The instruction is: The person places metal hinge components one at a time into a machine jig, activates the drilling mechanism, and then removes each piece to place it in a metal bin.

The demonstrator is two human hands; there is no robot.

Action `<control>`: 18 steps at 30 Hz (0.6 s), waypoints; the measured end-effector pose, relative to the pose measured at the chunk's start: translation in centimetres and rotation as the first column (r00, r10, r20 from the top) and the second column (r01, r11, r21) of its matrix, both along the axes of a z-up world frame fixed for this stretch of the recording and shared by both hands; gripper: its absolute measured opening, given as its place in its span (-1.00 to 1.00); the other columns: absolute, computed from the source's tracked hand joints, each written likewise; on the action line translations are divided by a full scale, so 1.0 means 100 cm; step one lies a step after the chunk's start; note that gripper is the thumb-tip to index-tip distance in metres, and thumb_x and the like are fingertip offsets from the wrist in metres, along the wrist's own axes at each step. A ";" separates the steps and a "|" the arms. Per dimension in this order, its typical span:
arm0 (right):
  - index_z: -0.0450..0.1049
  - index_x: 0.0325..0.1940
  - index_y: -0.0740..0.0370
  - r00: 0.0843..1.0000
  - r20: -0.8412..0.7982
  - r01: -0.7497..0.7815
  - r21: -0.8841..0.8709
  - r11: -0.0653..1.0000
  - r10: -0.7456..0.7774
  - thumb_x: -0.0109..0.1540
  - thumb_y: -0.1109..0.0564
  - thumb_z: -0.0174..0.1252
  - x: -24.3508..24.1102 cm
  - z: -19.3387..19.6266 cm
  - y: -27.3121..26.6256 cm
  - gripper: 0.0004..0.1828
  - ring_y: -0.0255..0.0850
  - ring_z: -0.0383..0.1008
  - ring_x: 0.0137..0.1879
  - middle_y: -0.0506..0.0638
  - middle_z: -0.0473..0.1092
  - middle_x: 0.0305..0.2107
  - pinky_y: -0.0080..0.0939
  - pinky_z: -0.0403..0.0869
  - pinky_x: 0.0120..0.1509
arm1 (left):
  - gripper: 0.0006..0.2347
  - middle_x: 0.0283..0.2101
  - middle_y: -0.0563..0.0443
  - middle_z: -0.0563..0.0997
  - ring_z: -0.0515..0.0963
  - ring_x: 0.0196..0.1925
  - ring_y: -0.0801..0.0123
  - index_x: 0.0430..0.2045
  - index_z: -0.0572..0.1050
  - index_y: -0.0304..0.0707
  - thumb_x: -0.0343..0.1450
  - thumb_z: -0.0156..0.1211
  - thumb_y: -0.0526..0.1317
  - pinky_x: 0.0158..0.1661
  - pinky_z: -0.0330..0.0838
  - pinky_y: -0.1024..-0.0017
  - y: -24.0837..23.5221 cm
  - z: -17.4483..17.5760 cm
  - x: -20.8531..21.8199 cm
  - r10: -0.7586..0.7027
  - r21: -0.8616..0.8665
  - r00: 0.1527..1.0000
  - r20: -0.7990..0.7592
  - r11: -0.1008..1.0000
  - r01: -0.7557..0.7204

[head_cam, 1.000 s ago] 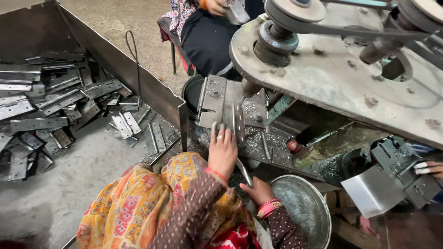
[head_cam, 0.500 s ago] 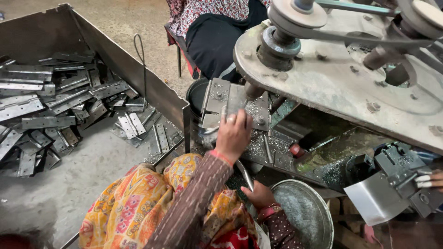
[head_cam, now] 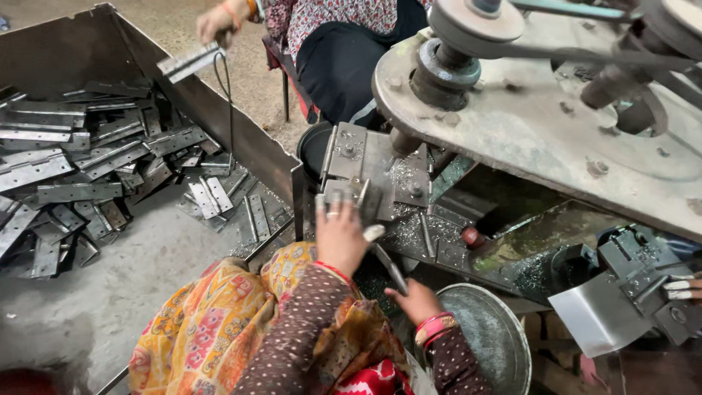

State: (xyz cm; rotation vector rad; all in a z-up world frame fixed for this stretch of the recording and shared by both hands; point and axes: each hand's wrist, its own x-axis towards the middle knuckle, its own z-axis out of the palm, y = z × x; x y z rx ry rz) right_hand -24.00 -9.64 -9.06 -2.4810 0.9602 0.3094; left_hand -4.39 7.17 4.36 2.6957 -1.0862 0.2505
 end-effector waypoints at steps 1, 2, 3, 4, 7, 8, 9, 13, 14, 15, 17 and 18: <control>0.51 -0.17 0.22 1.000 -0.009 0.000 0.023 1.000 0.000 0.08 -0.50 0.23 0.001 0.004 0.003 -0.27 0.22 0.58 -0.09 0.25 0.55 -0.32 0.11 0.49 -0.01 | -0.30 0.35 -0.24 0.33 0.21 0.46 0.03 0.10 0.45 -0.50 0.46 -0.18 0.30 0.40 -0.17 -0.10 -0.004 -0.005 -0.009 -0.032 -0.029 0.999 0.020 0.999 0.033; 0.51 -0.17 0.22 1.000 -0.015 0.002 0.040 0.999 -0.001 0.08 -0.50 0.23 0.001 0.008 0.002 -0.27 0.21 0.58 -0.09 0.26 0.55 -0.33 0.11 0.49 -0.01 | -0.33 0.35 -0.23 0.34 0.22 0.45 0.03 0.11 0.46 -0.50 0.48 -0.17 0.26 0.41 -0.17 -0.10 -0.012 -0.009 -0.013 -0.046 -0.059 0.999 0.026 0.997 0.048; 0.51 -0.17 0.22 1.000 -0.021 0.003 0.056 0.998 -0.002 0.08 -0.50 0.22 0.001 0.011 0.002 -0.27 0.20 0.59 -0.09 0.26 0.55 -0.33 0.10 0.49 -0.01 | -0.36 0.35 -0.22 0.34 0.24 0.44 0.04 0.11 0.46 -0.50 0.50 -0.16 0.22 0.42 -0.16 -0.10 -0.022 -0.015 -0.014 -0.060 -0.088 0.998 0.033 0.994 0.062; 0.51 -0.17 0.23 1.000 -0.013 -0.004 0.047 0.999 0.005 0.09 -0.51 0.21 0.001 0.012 0.002 -0.27 0.21 0.58 -0.10 0.26 0.55 -0.34 0.10 0.49 -0.01 | -0.39 0.35 -0.21 0.35 0.26 0.42 0.04 0.12 0.46 -0.50 0.52 -0.14 0.18 0.44 -0.16 -0.10 -0.029 -0.021 -0.014 -0.076 -0.120 0.996 0.037 0.990 0.080; 0.51 -0.17 0.24 1.000 0.016 -0.026 0.017 1.000 0.025 0.11 -0.52 0.19 -0.003 0.004 -0.002 -0.26 0.23 0.58 -0.11 0.28 0.54 -0.35 0.11 0.49 -0.02 | -0.46 0.32 -0.16 0.40 0.28 0.42 0.05 0.10 0.51 -0.45 0.49 -0.08 0.10 0.43 -0.09 -0.06 -0.049 -0.032 0.003 0.011 -0.217 0.992 0.128 0.976 0.017; 0.51 -0.17 0.24 0.999 0.031 -0.035 0.000 0.999 0.035 0.11 -0.51 0.19 -0.004 -0.003 -0.005 -0.26 0.23 0.58 -0.12 0.29 0.55 -0.36 0.12 0.48 -0.02 | -0.49 0.30 -0.17 0.42 0.29 0.41 0.04 0.07 0.52 -0.45 0.49 -0.06 0.07 0.42 -0.08 -0.07 -0.055 -0.033 0.010 0.005 -0.218 0.995 0.101 0.976 0.017; 0.52 -0.18 0.24 0.998 0.047 -0.045 -0.017 0.999 0.046 0.11 -0.51 0.19 -0.005 -0.012 -0.009 -0.27 0.23 0.59 -0.12 0.29 0.55 -0.37 0.13 0.48 -0.03 | -0.52 0.27 -0.17 0.43 0.30 0.41 0.02 0.04 0.53 -0.45 0.49 -0.05 0.04 0.41 -0.07 -0.09 -0.059 -0.033 0.018 0.000 -0.218 0.997 0.073 0.976 0.016; 0.47 -0.08 0.21 0.998 0.065 -0.016 -0.024 1.000 0.018 0.15 -0.48 0.15 -0.024 -0.068 -0.003 -0.30 0.26 0.58 -0.15 0.28 0.54 -0.34 0.17 0.49 -0.08 | -0.67 0.18 -0.13 0.50 0.39 0.36 0.05 0.05 0.54 -0.41 0.50 0.00 -0.20 0.42 0.00 -0.10 -0.064 -0.034 0.028 -0.017 -0.198 1.000 0.000 0.980 0.017; 0.46 -0.05 0.20 0.993 0.115 -0.016 -0.029 0.999 0.020 0.16 -0.47 0.14 -0.027 -0.086 0.008 -0.31 0.27 0.58 -0.16 0.29 0.54 -0.33 0.19 0.49 -0.09 | -0.67 0.17 -0.13 0.50 0.40 0.34 0.05 0.02 0.55 -0.42 0.47 0.00 -0.20 0.41 0.01 -0.10 -0.063 -0.034 0.028 -0.022 -0.230 1.000 0.004 0.973 0.023; 0.45 -0.03 0.19 0.985 0.170 -0.014 -0.028 1.000 0.019 0.17 -0.45 0.12 -0.030 -0.100 0.014 -0.32 0.27 0.57 -0.17 0.29 0.54 -0.33 0.20 0.49 -0.10 | -0.67 0.16 -0.14 0.51 0.41 0.33 0.05 -0.01 0.55 -0.44 0.45 0.01 -0.21 0.40 0.02 -0.10 -0.062 -0.035 0.028 -0.028 -0.261 1.000 0.008 0.965 0.029; 0.42 0.03 0.17 0.965 0.261 -0.010 0.026 1.000 0.003 0.20 -0.43 0.09 -0.030 -0.115 0.009 -0.34 0.29 0.57 -0.19 0.29 0.54 -0.31 0.22 0.50 -0.12 | -0.69 0.17 -0.18 0.50 0.42 0.30 0.03 -0.07 0.57 -0.44 0.42 0.02 -0.20 0.36 0.04 -0.09 -0.064 -0.032 0.033 -0.014 -0.326 0.998 0.057 0.945 0.032; 0.41 0.07 0.16 0.945 0.326 0.002 0.104 0.995 -0.036 0.19 -0.43 0.09 -0.041 -0.119 0.017 -0.32 0.29 0.58 -0.20 0.29 0.54 -0.31 0.21 0.50 -0.14 | -0.69 0.20 -0.21 0.50 0.42 0.30 0.02 -0.11 0.58 -0.44 0.42 0.03 -0.18 0.34 0.06 -0.08 -0.062 -0.032 0.030 -0.020 -0.347 0.996 0.090 0.936 0.051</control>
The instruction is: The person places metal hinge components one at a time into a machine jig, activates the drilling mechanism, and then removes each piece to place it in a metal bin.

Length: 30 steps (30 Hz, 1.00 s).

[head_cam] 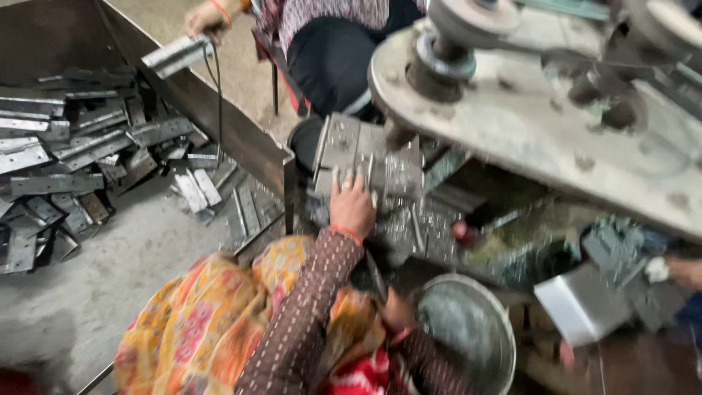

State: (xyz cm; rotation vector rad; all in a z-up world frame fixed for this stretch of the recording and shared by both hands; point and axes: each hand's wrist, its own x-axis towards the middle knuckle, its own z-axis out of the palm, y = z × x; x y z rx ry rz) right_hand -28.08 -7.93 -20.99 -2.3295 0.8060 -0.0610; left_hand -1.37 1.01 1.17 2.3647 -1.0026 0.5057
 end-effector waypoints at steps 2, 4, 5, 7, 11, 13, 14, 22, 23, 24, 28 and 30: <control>0.41 0.05 0.19 0.994 -0.109 0.003 -0.058 0.998 -0.010 0.20 -0.42 0.12 0.002 -0.003 0.004 -0.32 0.31 0.55 -0.17 0.32 0.53 -0.30 0.23 0.49 -0.13 | -0.71 0.21 -0.23 0.49 0.41 0.30 0.01 -0.17 0.60 -0.42 0.43 0.02 -0.17 0.33 0.07 -0.07 0.004 0.003 -0.006 -0.018 -0.005 1.000 -0.016 1.000 0.018; 0.43 0.01 0.22 0.983 -0.186 -0.029 -0.135 0.990 0.003 0.22 -0.41 0.14 0.009 0.004 -0.005 -0.35 0.33 0.54 -0.16 0.35 0.53 -0.29 0.24 0.48 -0.11 | -0.72 0.17 -0.19 0.50 0.40 0.32 0.00 -0.22 0.62 -0.40 0.44 0.02 -0.17 0.35 0.07 -0.09 0.009 0.009 -0.009 -0.034 0.033 0.993 -0.112 0.999 0.038; 0.45 -0.03 0.22 0.976 -0.217 -0.057 -0.173 0.983 0.018 0.24 -0.40 0.15 0.006 0.010 -0.006 -0.37 0.34 0.53 -0.15 0.36 0.53 -0.29 0.25 0.46 -0.08 | -0.73 0.16 -0.20 0.51 0.40 0.32 -0.01 -0.24 0.62 -0.38 0.40 0.03 -0.18 0.34 0.07 -0.09 0.009 0.011 -0.013 -0.031 0.050 0.997 -0.067 0.998 0.035; 0.48 -0.08 0.24 0.964 -0.262 -0.087 -0.192 0.978 0.035 0.23 -0.39 0.17 0.016 0.024 -0.015 -0.38 0.33 0.54 -0.13 0.37 0.53 -0.29 0.24 0.47 -0.06 | -0.74 0.15 -0.22 0.51 0.40 0.31 -0.02 -0.27 0.63 -0.33 0.34 0.06 -0.20 0.31 0.08 -0.10 0.014 0.014 -0.016 -0.003 0.095 1.000 0.022 0.995 0.001; 0.47 -0.12 0.24 0.955 -0.298 -0.044 -0.106 0.993 0.011 0.18 -0.37 0.18 0.018 0.032 -0.031 -0.39 0.29 0.57 -0.11 0.35 0.54 -0.30 0.22 0.49 -0.06 | -0.77 0.13 -0.16 0.52 0.42 0.32 0.00 -0.22 0.63 -0.35 0.41 0.06 -0.22 0.35 0.12 -0.09 0.014 0.004 -0.019 -0.019 0.048 0.998 -0.067 0.999 0.023; 0.43 -0.07 0.24 0.961 -0.275 -0.046 -0.100 0.994 0.017 0.22 -0.35 0.14 0.013 0.018 -0.018 -0.41 0.32 0.55 -0.11 0.36 0.53 -0.29 0.23 0.47 -0.05 | -0.76 0.16 -0.17 0.52 0.43 0.29 -0.01 -0.22 0.62 -0.37 0.42 0.07 -0.21 0.32 0.15 -0.08 0.012 0.000 -0.017 -0.012 -0.008 0.999 -0.037 1.000 0.012; 0.41 -0.05 0.23 0.972 -0.234 -0.044 -0.078 0.996 0.025 0.23 -0.33 0.12 0.010 0.009 -0.009 -0.42 0.33 0.54 -0.11 0.36 0.53 -0.28 0.24 0.46 -0.05 | -0.77 0.15 -0.18 0.52 0.43 0.29 -0.01 -0.23 0.62 -0.37 0.41 0.07 -0.22 0.31 0.14 -0.09 0.011 -0.001 -0.018 -0.023 0.005 0.998 -0.058 1.000 0.023; 0.40 0.03 0.18 0.990 -0.143 0.024 0.114 0.993 -0.007 0.24 -0.32 0.05 0.014 -0.008 0.006 -0.44 0.33 0.55 -0.13 0.36 0.54 -0.27 0.22 0.47 -0.05 | -0.67 0.18 -0.17 0.50 0.42 0.29 0.02 -0.05 0.59 -0.42 0.41 0.08 -0.17 0.35 0.10 -0.09 0.022 -0.003 -0.022 -0.032 0.032 0.999 -0.004 0.999 0.032; 0.40 0.03 0.18 0.976 -0.218 0.028 0.030 0.999 -0.021 0.24 -0.36 0.07 0.013 -0.003 0.004 -0.41 0.34 0.54 -0.11 0.35 0.53 -0.25 0.22 0.46 -0.04 | -0.67 0.21 -0.18 0.48 0.40 0.30 0.04 -0.05 0.58 -0.40 0.39 0.08 -0.19 0.35 0.08 -0.09 0.020 -0.002 -0.022 -0.025 0.083 1.000 0.002 0.996 0.025; 0.40 0.03 0.18 0.957 -0.289 0.021 -0.050 0.999 -0.035 0.24 -0.40 0.09 0.015 0.001 0.005 -0.38 0.34 0.53 -0.09 0.35 0.53 -0.24 0.23 0.46 -0.03 | -0.67 0.23 -0.18 0.47 0.39 0.31 0.06 -0.05 0.58 -0.38 0.37 0.08 -0.20 0.35 0.06 -0.10 0.019 -0.001 -0.022 -0.013 0.140 1.000 0.008 0.990 0.012; 0.54 -0.20 0.25 0.969 -0.245 0.008 -0.012 1.000 -0.011 0.17 -0.44 0.18 0.004 0.032 -0.022 -0.34 0.25 0.59 -0.15 0.32 0.55 -0.34 0.18 0.48 -0.07 | -0.69 0.33 -0.21 0.38 0.31 0.41 0.03 -0.03 0.55 -0.33 0.39 0.04 -0.22 0.39 -0.02 -0.07 -0.005 -0.003 -0.004 0.002 0.336 0.989 -0.151 0.940 0.050; 0.51 -0.22 0.28 0.983 -0.186 -0.012 -0.066 0.998 -0.001 0.15 -0.43 0.20 0.007 0.032 -0.027 -0.33 0.27 0.56 -0.14 0.32 0.54 -0.35 0.19 0.46 -0.11 | -0.66 0.29 -0.28 0.41 0.31 0.39 -0.04 0.00 0.54 -0.42 0.42 0.03 -0.18 0.39 -0.02 -0.05 -0.018 -0.008 0.003 0.039 0.290 0.999 -0.024 0.956 -0.031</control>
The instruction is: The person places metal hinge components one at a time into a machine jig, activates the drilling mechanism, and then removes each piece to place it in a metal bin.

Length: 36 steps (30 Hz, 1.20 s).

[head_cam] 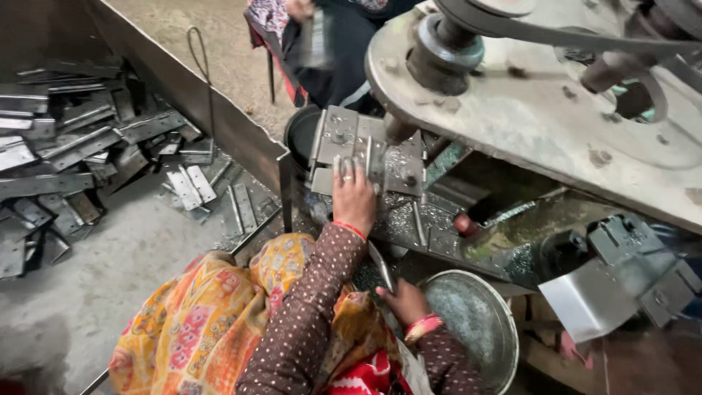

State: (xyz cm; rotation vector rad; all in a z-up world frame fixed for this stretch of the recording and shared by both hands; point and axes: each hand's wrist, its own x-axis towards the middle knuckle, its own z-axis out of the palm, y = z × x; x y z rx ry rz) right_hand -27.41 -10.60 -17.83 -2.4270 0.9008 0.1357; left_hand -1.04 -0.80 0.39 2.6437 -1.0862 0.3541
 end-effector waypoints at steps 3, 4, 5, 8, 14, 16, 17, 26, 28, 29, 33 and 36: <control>0.48 -0.15 0.22 0.996 -0.060 0.075 0.069 0.995 -0.071 0.23 -0.41 0.10 0.000 -0.025 0.028 -0.38 0.31 0.53 -0.16 0.32 0.52 -0.33 0.17 0.45 -0.10 | -0.60 0.25 -0.37 0.43 0.33 0.33 -0.14 0.01 0.54 -0.50 0.43 0.01 -0.14 0.37 -0.04 -0.07 -0.010 -0.002 0.005 0.017 -0.042 0.994 0.111 0.999 -0.013; 0.48 -0.14 0.22 0.993 0.052 0.090 0.287 0.954 -0.110 0.27 -0.40 0.03 0.000 -0.031 0.028 -0.39 0.30 0.52 -0.13 0.31 0.53 -0.30 0.17 0.47 -0.09 | -0.59 0.24 -0.40 0.43 0.33 0.31 -0.16 0.01 0.54 -0.52 0.42 0.00 -0.12 0.36 -0.05 -0.09 -0.009 -0.001 0.006 0.017 -0.042 0.991 0.130 0.999 -0.011; 0.47 -0.12 0.22 0.974 0.152 0.075 0.491 0.868 -0.170 0.31 -0.39 -0.04 0.000 -0.038 0.027 -0.39 0.30 0.50 -0.11 0.31 0.54 -0.27 0.16 0.49 -0.07 | -0.61 0.25 -0.38 0.43 0.33 0.34 -0.15 0.01 0.54 -0.51 0.42 0.01 -0.16 0.40 -0.05 -0.07 -0.007 0.001 0.007 0.020 -0.031 0.992 0.127 0.999 -0.016; 0.45 -0.08 0.18 0.968 0.139 0.115 0.496 0.861 -0.209 0.35 -0.34 -0.16 -0.003 -0.051 0.030 -0.44 0.27 0.55 -0.11 0.30 0.57 -0.25 0.13 0.46 -0.03 | -0.67 0.28 -0.36 0.43 0.33 0.40 -0.13 0.00 0.55 -0.48 0.44 0.02 -0.23 0.46 -0.06 -0.03 0.005 0.003 0.002 0.008 -0.007 0.994 0.111 1.000 -0.007; 0.41 -0.07 0.26 0.999 -0.034 0.037 0.096 0.995 -0.033 0.26 -0.35 0.09 0.004 -0.033 0.034 -0.41 0.33 0.54 -0.06 0.36 0.53 -0.26 0.18 0.48 -0.03 | -0.66 0.27 -0.37 0.43 0.33 0.38 -0.12 -0.03 0.56 -0.50 0.42 0.02 -0.22 0.43 -0.03 -0.04 0.012 0.005 -0.006 -0.001 -0.079 0.993 0.118 0.997 0.010; 0.45 -0.13 0.29 0.997 -0.074 0.029 0.053 0.998 -0.025 0.25 -0.35 0.13 0.013 -0.010 0.034 -0.40 0.32 0.56 -0.08 0.36 0.52 -0.28 0.17 0.50 -0.03 | -0.62 0.25 -0.36 0.44 0.35 0.37 -0.10 0.03 0.56 -0.53 0.40 0.02 -0.23 0.41 -0.01 -0.03 0.016 0.005 -0.008 0.002 -0.087 0.990 0.140 0.996 0.010; 0.46 -0.14 0.27 0.991 -0.126 0.043 0.024 0.999 -0.040 0.24 -0.35 0.13 0.013 0.006 0.030 -0.41 0.31 0.57 -0.09 0.35 0.53 -0.29 0.18 0.51 -0.03 | -0.65 0.27 -0.35 0.43 0.32 0.39 -0.10 -0.01 0.56 -0.48 0.40 0.02 -0.24 0.41 -0.01 -0.03 0.014 0.006 -0.004 -0.022 -0.045 0.997 0.074 0.999 0.026; 0.43 -0.09 0.24 0.999 -0.037 0.011 -0.033 0.999 -0.012 0.28 -0.32 0.12 0.006 -0.030 0.036 -0.46 0.33 0.54 -0.14 0.33 0.52 -0.30 0.23 0.48 -0.09 | -0.65 0.26 -0.26 0.45 0.32 0.40 -0.01 -0.02 0.57 -0.44 0.42 0.02 -0.19 0.39 0.02 -0.05 -0.012 -0.002 0.016 -0.032 -0.116 0.997 0.074 0.992 0.040; 0.42 -0.04 0.21 0.999 0.039 0.026 0.052 0.998 -0.028 0.27 -0.30 0.10 0.008 -0.044 0.037 -0.48 0.35 0.53 -0.13 0.34 0.52 -0.30 0.24 0.47 -0.09 | -0.63 0.26 -0.26 0.46 0.33 0.38 -0.01 -0.03 0.57 -0.47 0.43 0.02 -0.15 0.41 0.01 -0.07 0.001 -0.002 0.012 -0.056 -0.165 0.990 0.133 0.983 0.078; 0.43 -0.03 0.18 0.999 0.029 0.035 0.094 0.995 -0.038 0.26 -0.30 0.09 0.009 -0.045 0.033 -0.48 0.33 0.54 -0.13 0.32 0.53 -0.30 0.23 0.48 -0.08 | -0.67 0.26 -0.24 0.46 0.34 0.39 -0.01 -0.04 0.58 -0.44 0.45 0.01 -0.17 0.42 0.00 -0.07 0.007 0.000 0.012 -0.075 -0.145 0.995 0.064 0.986 0.084; 0.48 -0.09 0.22 0.993 0.113 0.005 0.151 0.989 -0.022 0.18 -0.33 0.16 0.006 -0.028 0.034 -0.43 0.32 0.54 -0.14 0.31 0.53 -0.30 0.22 0.49 -0.12 | -0.70 0.21 -0.21 0.49 0.35 0.40 0.01 -0.11 0.62 -0.39 0.44 0.02 -0.20 0.41 0.00 -0.10 0.015 0.009 0.000 -0.091 -0.164 0.996 0.026 0.982 0.094; 0.50 -0.18 0.25 0.993 -0.119 0.003 0.126 0.992 0.012 0.22 -0.37 0.13 0.002 0.015 0.015 -0.41 0.23 0.61 -0.20 0.31 0.55 -0.39 0.16 0.52 -0.09 | -0.73 0.20 -0.23 0.50 0.36 0.37 0.00 -0.23 0.66 -0.29 0.36 0.04 -0.19 0.40 0.00 -0.10 0.012 0.014 0.011 -0.065 -0.097 0.992 0.112 0.992 0.076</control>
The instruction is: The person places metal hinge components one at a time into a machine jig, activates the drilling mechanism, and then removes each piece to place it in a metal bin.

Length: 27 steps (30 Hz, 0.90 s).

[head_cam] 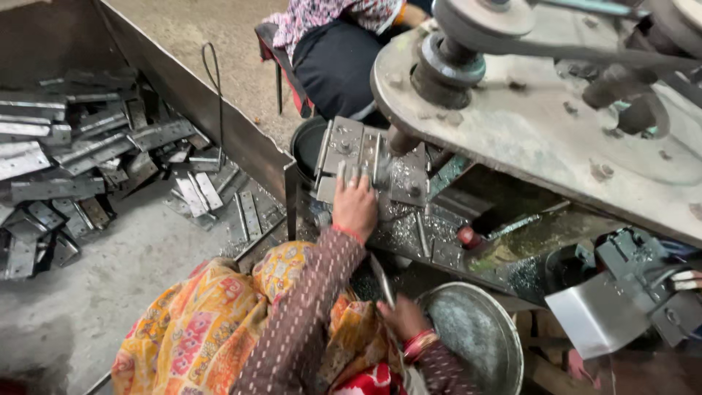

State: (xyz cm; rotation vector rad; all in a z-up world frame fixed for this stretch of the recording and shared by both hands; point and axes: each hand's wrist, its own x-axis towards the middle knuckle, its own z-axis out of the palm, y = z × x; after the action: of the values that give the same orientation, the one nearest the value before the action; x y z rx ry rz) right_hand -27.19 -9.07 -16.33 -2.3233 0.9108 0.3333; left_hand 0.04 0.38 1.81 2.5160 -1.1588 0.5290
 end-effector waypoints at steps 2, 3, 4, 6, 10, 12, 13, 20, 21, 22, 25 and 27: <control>0.50 -0.19 0.27 0.998 0.050 -0.022 -0.116 0.993 0.028 0.17 -0.39 0.20 0.008 0.013 -0.007 -0.38 0.28 0.58 -0.18 0.33 0.53 -0.38 0.19 0.49 -0.12 | -0.75 0.20 -0.24 0.50 0.38 0.35 0.00 -0.27 0.67 -0.26 0.36 0.05 -0.21 0.38 0.01 -0.12 -0.010 -0.004 0.012 -0.001 0.007 1.000 -0.024 1.000 0.002; 0.50 -0.20 0.28 0.996 0.074 -0.030 -0.176 0.984 0.044 0.15 -0.40 0.23 0.006 0.014 -0.009 -0.36 0.30 0.56 -0.18 0.34 0.52 -0.38 0.21 0.47 -0.13 | -0.75 0.21 -0.25 0.51 0.39 0.35 0.00 -0.26 0.67 -0.28 0.38 0.04 -0.22 0.36 0.03 -0.15 -0.015 -0.008 0.020 -0.006 -0.032 0.998 -0.063 0.999 0.004; 0.49 -0.18 0.28 0.999 0.032 -0.036 -0.185 0.982 0.043 0.19 -0.39 0.18 0.005 0.010 -0.006 -0.37 0.27 0.57 -0.18 0.31 0.52 -0.38 0.18 0.49 -0.12 | -0.76 0.21 -0.25 0.52 0.40 0.35 0.00 -0.24 0.67 -0.31 0.40 0.04 -0.23 0.34 0.04 -0.17 -0.020 -0.010 0.027 -0.011 -0.075 0.996 -0.092 0.997 0.004; 0.47 -0.14 0.28 0.998 -0.048 -0.052 -0.199 0.979 0.043 0.27 -0.38 0.08 0.002 -0.010 0.008 -0.38 0.20 0.58 -0.19 0.27 0.52 -0.37 0.12 0.51 -0.10 | -0.77 0.19 -0.26 0.53 0.41 0.33 -0.03 -0.30 0.68 -0.29 0.38 0.05 -0.23 0.33 0.05 -0.17 -0.026 -0.015 0.032 -0.028 -0.066 0.996 -0.083 0.998 0.022; 0.49 -0.12 0.27 0.881 0.111 0.305 0.610 0.731 -0.460 0.36 -0.18 -0.12 0.011 -0.058 0.018 -0.52 -0.12 0.53 -0.17 0.14 0.55 -0.29 0.04 0.47 0.03 | -0.79 0.13 -0.22 0.57 0.46 0.29 0.02 -0.40 0.68 -0.24 0.31 0.09 -0.20 0.37 0.09 -0.07 -0.021 -0.027 0.038 -0.015 -0.122 0.995 0.101 0.992 0.027; 0.56 -0.18 0.28 0.882 0.005 0.425 0.419 0.802 -0.470 0.43 -0.25 -0.29 0.014 -0.062 0.012 -0.35 -0.11 0.56 -0.18 0.11 0.58 -0.33 -0.03 0.44 0.03 | -0.81 0.06 -0.18 0.59 0.52 0.15 0.06 -0.38 0.66 -0.21 0.41 0.06 -0.22 0.38 0.15 -0.06 -0.020 -0.028 0.040 -0.083 -0.035 0.990 -0.116 0.996 0.080; 0.55 -0.17 0.26 0.900 0.042 0.378 0.418 0.826 -0.433 0.40 -0.23 -0.24 0.007 -0.063 0.020 -0.40 -0.11 0.56 -0.19 0.10 0.58 -0.32 -0.01 0.46 0.01 | -0.81 0.03 -0.16 0.60 0.55 0.08 0.09 -0.37 0.66 -0.19 0.46 0.05 -0.23 0.38 0.18 -0.06 -0.015 -0.028 0.039 -0.103 0.001 0.968 -0.230 0.994 0.106; 0.56 -0.09 0.25 0.914 -0.040 0.387 0.381 0.840 -0.403 0.23 -0.22 0.13 -0.002 -0.018 0.007 -0.52 0.13 0.54 -0.13 0.23 0.54 -0.29 0.13 0.49 -0.03 | -0.80 -0.10 -0.06 0.59 0.53 0.08 0.11 -0.24 0.60 -0.17 0.31 0.20 -0.19 0.15 0.36 0.07 0.094 -0.010 0.045 0.014 -0.511 0.993 -0.121 0.857 -0.074; 0.57 -0.02 0.16 0.989 -0.127 0.054 -0.179 0.982 -0.077 0.18 -0.30 0.20 0.003 -0.005 -0.007 -0.46 0.21 0.53 -0.04 0.25 0.56 -0.23 0.09 0.48 0.03 | -0.76 -0.10 -0.05 0.58 0.54 0.08 0.08 -0.20 0.61 -0.13 0.28 0.21 -0.21 0.12 0.40 0.12 0.118 -0.013 0.055 0.079 -0.511 0.970 -0.230 0.838 -0.189; 0.58 -0.06 0.18 0.992 -0.108 0.045 -0.153 0.987 -0.062 0.16 -0.32 0.21 0.003 0.005 -0.010 -0.44 0.21 0.56 -0.07 0.25 0.56 -0.27 0.08 0.50 0.03 | -0.80 -0.08 -0.05 0.58 0.53 0.07 0.07 -0.21 0.60 -0.14 0.32 0.24 -0.18 0.10 0.40 0.09 0.139 -0.021 0.063 0.164 -0.508 0.950 -0.267 0.813 -0.283; 0.58 -0.11 0.22 0.999 -0.036 0.006 -0.095 0.995 -0.010 0.11 -0.37 0.23 0.010 0.029 -0.032 -0.38 0.17 0.63 -0.15 0.26 0.58 -0.37 0.05 0.52 0.00 | -0.61 0.11 -0.25 0.51 0.50 0.09 -0.05 0.01 0.55 -0.32 0.32 0.21 -0.16 0.01 0.37 0.04 0.192 -0.075 0.113 0.482 -0.250 0.862 -0.159 0.825 -0.507; 0.54 -0.07 0.21 0.998 0.029 -0.046 -0.083 0.996 0.048 0.08 -0.40 0.26 0.013 0.031 -0.045 -0.34 0.14 0.65 -0.17 0.24 0.58 -0.40 0.03 0.53 -0.02 | -0.68 0.20 -0.12 0.48 0.47 0.27 -0.06 0.05 0.52 -0.15 0.40 0.11 -0.21 0.10 0.34 0.03 0.209 -0.128 0.151 0.628 -0.083 0.778 0.010 0.776 -0.626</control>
State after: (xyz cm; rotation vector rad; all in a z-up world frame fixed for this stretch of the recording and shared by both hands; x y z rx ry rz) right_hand -25.93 -13.54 -13.24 -2.4214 0.8710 0.2833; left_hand 15.11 21.33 -11.01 2.8000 -0.2493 0.7599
